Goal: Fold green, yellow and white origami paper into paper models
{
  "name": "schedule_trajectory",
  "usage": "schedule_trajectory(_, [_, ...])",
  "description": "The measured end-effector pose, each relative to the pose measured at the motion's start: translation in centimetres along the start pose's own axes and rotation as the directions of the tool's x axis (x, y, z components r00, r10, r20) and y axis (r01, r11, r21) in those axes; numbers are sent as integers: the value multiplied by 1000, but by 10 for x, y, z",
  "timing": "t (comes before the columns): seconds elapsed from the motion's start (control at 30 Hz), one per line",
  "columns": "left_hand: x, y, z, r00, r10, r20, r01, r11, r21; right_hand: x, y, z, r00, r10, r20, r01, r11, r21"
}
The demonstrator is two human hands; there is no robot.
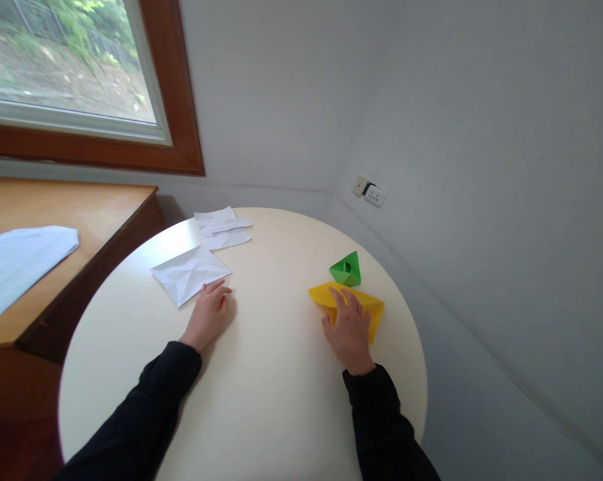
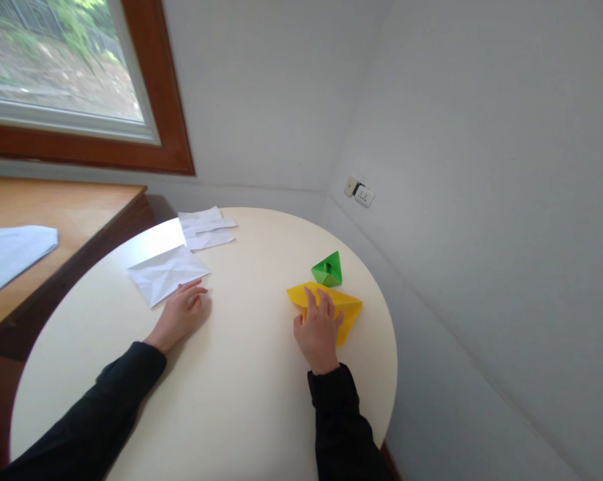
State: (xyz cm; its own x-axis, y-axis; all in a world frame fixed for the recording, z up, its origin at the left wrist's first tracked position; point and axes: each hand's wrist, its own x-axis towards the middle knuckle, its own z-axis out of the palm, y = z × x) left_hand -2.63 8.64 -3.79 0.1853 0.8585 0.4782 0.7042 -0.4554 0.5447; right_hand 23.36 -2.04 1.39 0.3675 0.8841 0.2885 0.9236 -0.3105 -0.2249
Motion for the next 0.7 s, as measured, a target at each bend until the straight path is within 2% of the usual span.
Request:
schedule_trajectory(0.13, [0, 0, 0, 1000, -13, -5, 13, 1000, -1, -1, -2, 0, 990, 112, 82, -110, 994, -24])
schedule_trajectory(0.27, [-1, -1, 1, 1000, -7, -3, 7, 1000, -4, 0, 0, 3, 982, 140, 128, -139, 990, -23])
schedule_trajectory(0.47, [-1, -6, 3, 1000, 10, -10, -10, 1000, 0, -1, 14, 23, 988, 143, 55, -147, 986, 78])
schedule_trajectory(0.6, [-2, -5, 4, 1000, 12, -21, -13, 999, -33, -2, 29, 37, 995, 87, -42, -78, 981, 179])
schedule_trajectory(0.7, [-2, -4, 4, 999, 12, -35, -15, 998, -67, -7, 37, 36, 997, 68, -20, -64, 982, 176])
